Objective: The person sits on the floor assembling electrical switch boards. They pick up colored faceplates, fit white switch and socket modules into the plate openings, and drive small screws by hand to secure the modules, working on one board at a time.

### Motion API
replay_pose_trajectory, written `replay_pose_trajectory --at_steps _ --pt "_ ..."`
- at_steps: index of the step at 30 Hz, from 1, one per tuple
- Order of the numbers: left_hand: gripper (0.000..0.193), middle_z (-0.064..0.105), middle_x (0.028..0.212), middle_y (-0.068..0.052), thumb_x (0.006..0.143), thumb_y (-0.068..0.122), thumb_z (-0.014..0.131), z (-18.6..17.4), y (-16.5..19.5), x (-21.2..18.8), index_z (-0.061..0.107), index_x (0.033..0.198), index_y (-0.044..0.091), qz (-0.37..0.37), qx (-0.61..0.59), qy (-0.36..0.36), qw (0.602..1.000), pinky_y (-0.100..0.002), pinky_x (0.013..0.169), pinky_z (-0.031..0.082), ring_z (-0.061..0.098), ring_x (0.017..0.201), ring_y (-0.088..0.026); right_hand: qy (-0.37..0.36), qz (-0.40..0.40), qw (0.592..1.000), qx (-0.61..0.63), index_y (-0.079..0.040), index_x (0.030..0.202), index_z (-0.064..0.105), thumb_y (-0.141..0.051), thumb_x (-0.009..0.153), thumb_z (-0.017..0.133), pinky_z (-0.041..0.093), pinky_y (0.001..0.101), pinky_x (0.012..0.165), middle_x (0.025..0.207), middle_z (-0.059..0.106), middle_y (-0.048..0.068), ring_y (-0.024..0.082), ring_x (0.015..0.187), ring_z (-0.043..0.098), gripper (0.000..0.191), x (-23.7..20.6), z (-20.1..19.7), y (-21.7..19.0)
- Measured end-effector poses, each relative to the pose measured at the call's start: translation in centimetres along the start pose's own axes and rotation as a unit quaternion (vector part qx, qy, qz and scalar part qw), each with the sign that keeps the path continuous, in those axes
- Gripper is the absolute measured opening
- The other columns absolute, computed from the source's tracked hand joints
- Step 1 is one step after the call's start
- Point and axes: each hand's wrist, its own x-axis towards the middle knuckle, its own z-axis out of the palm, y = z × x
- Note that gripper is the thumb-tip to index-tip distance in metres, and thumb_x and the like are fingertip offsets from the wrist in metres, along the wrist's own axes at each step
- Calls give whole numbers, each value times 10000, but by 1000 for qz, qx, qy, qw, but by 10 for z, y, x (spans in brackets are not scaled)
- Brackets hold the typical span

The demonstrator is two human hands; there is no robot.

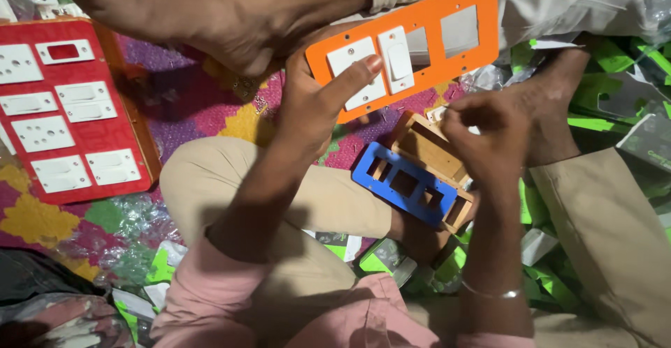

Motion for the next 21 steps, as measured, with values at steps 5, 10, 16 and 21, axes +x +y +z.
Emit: replay_pose_trajectory --at_steps 5,10,16,21 --pt "341 728 996 -89 977 80 734 4 -7 -2 635 1284 -31 -17 -3 5 1000 -282 541 571 710 766 -138 -22 -43 994 99 67 1085 682 104 1000 728 552 215 797 1035 706 78 113 885 677 104 0 -24 -62" --pt "342 733 999 -77 985 98 722 13 -7 -4 638 1292 -28 -31 29 -11 999 -261 551 565 707 766 -122 -85 -135 984 -77 66 1043 708 97 883 718 524 276 761 978 697 124 176 866 663 163 29 -17 -108" --pt "335 732 966 -76 993 105 700 17 -6 -8 639 1292 -32 -44 47 -33 997 -258 566 569 700 746 -112 -152 -251 948 -123 38 1077 703 63 957 723 546 275 890 1048 714 114 177 979 696 124 51 -11 -108" --pt "328 736 984 -80 1005 112 695 19 -8 -9 641 1294 -32 -39 37 -49 997 -268 618 588 708 778 -112 -151 -243 946 -154 21 1060 722 46 950 748 548 283 857 1024 725 107 176 941 702 115 50 -12 -103"
